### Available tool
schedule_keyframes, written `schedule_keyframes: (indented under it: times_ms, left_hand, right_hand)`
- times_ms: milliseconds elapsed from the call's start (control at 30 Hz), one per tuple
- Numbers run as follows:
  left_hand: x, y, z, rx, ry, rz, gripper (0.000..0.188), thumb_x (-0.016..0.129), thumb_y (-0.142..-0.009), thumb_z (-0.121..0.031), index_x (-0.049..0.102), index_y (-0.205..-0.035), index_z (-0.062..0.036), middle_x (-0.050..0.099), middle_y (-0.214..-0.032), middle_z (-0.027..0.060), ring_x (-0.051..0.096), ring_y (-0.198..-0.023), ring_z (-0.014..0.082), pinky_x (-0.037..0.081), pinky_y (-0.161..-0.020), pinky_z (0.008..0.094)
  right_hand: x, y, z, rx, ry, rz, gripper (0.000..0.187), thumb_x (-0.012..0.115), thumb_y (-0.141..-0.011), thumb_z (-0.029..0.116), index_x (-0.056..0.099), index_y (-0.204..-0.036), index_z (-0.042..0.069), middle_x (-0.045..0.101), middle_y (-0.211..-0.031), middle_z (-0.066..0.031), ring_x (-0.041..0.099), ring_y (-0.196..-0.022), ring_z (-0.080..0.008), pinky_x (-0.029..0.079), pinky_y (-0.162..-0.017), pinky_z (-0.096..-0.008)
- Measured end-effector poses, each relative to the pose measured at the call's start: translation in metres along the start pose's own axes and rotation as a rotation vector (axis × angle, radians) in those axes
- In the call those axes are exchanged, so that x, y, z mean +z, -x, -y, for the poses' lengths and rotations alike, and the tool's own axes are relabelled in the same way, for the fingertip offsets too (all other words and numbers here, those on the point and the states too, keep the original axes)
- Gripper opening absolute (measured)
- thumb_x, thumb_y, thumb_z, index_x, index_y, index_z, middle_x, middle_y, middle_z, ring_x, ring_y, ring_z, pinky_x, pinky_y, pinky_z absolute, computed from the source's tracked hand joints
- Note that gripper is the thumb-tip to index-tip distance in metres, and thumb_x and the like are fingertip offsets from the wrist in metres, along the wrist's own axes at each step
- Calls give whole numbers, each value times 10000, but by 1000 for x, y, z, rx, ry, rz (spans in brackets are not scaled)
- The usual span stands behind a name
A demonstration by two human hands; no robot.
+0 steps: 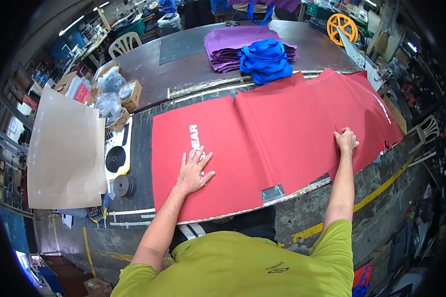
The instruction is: Marking patterns on red fabric using a template, weights, and a chalk pencil.
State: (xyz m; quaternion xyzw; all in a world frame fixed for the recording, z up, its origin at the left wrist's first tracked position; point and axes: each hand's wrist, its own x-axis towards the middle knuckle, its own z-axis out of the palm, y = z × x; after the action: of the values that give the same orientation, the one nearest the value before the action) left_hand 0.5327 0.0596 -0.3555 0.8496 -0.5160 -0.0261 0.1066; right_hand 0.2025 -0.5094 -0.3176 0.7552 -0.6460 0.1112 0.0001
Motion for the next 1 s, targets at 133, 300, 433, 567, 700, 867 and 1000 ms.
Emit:
schedule_keyframes:
  times_ms: [133,300,433,567,700,867,1000]
  left_hand:
    - [-2,0,-1,-6,-5,-33,760,662,-1019,-557,463,-1676,-231,335,-1766,186,282,-1643,432,171,-1322,680]
    - [0,-3,-3,-24,9,-2,772,661,-1019,-566,451,-1684,-234,329,-1768,190,281,-1642,434,174,-1314,696]
    - [6,-12,0,-11,4,-31,778,655,-1022,-570,440,-1691,-237,326,-1771,187,276,-1644,434,174,-1311,702]
    - [-2,-14,-3,-9,-15,-38,783,666,-1025,-543,432,-1697,-217,321,-1774,180,287,-1641,431,182,-1309,698]
    - [-54,2,-45,13,282,-250,452,768,-986,-410,754,-1340,-130,739,-1364,157,645,-1356,369,324,-1266,634]
    - [-186,49,-135,619,1005,-472,489,852,-877,-606,800,-873,-120,781,-886,12,785,-945,268,544,-1009,483]
    - [-279,78,-164,947,1313,-557,504,890,-815,-645,713,-772,-176,699,-805,-32,692,-756,207,494,-861,471]
  right_hand:
    - [4,-20,-9,20,-90,62,393,858,-879,475,790,-1137,187,808,-1200,-64,731,-1207,-306,439,-1095,-619]
    - [2,-31,-46,170,-161,-23,412,825,-902,496,767,-1200,216,817,-1231,-53,743,-1209,-308,424,-1106,-655]
    - [-1,-25,-67,133,-141,-29,451,811,-916,502,729,-1268,231,812,-1239,-72,741,-1218,-312,427,-1098,-638]
    - [-9,7,-44,49,179,-383,509,808,-930,476,682,-1347,212,723,-1346,-70,670,-1277,-303,430,-1056,-620]
    - [-14,82,24,-332,7,-346,513,783,-965,489,675,-1365,185,702,-1367,-72,646,-1293,-304,411,-1099,-606]
    - [-8,231,121,-673,-302,-33,562,774,-990,477,653,-1420,135,653,-1447,-96,557,-1421,-297,299,-1224,-627]
    - [1,305,180,-725,-476,121,575,779,-988,470,647,-1438,136,631,-1496,-90,527,-1462,-294,246,-1262,-619]
